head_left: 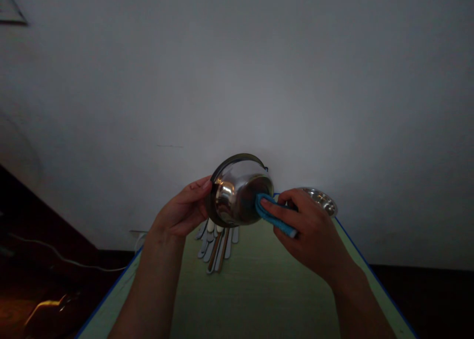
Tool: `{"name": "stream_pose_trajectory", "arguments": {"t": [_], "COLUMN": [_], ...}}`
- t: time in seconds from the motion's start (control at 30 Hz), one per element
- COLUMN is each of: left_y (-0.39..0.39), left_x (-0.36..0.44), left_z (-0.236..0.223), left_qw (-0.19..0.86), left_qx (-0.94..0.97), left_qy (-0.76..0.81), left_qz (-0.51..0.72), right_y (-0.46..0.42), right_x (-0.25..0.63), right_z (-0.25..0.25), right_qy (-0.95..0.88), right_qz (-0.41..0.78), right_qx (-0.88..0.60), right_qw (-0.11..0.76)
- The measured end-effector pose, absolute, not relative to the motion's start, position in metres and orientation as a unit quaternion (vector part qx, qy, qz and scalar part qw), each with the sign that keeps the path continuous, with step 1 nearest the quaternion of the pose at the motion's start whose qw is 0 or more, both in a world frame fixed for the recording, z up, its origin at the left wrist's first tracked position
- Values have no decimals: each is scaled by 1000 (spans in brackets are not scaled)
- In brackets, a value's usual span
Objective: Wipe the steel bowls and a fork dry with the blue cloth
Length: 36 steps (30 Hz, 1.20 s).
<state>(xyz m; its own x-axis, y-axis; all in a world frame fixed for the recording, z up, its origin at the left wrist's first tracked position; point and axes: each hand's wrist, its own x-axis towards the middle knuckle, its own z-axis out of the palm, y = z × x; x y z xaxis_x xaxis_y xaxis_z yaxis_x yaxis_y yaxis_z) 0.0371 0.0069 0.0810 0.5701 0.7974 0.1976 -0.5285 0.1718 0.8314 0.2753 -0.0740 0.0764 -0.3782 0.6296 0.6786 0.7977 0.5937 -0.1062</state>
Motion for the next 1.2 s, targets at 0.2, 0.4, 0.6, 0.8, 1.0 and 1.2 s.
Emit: {"name": "stream_pose_trajectory", "arguments": {"t": [0.2,0.4,0.6,0.8,1.0,1.2], "left_y": [7,6,6,6,5,6], "left_x": [38,39,40,40,40,41], "left_z": [82,82,83,83,83,82], "left_qw": [747,744,747,743,743,728], "left_qx": [469,475,475,467,473,478], "left_qy": [159,161,161,174,172,192], "left_qz": [444,441,437,447,441,451], "right_y": [-73,-74,-74,-74,-74,-73], "right_x": [276,276,276,276,275,275], "right_z": [75,76,76,77,77,75], "right_qy": [-823,-825,-821,-816,-811,-805], "right_qz": [-120,-118,-124,-125,-129,-99], "right_qx": [-427,-428,-429,-435,-436,-442], "right_qw": [355,350,356,359,368,383]}}
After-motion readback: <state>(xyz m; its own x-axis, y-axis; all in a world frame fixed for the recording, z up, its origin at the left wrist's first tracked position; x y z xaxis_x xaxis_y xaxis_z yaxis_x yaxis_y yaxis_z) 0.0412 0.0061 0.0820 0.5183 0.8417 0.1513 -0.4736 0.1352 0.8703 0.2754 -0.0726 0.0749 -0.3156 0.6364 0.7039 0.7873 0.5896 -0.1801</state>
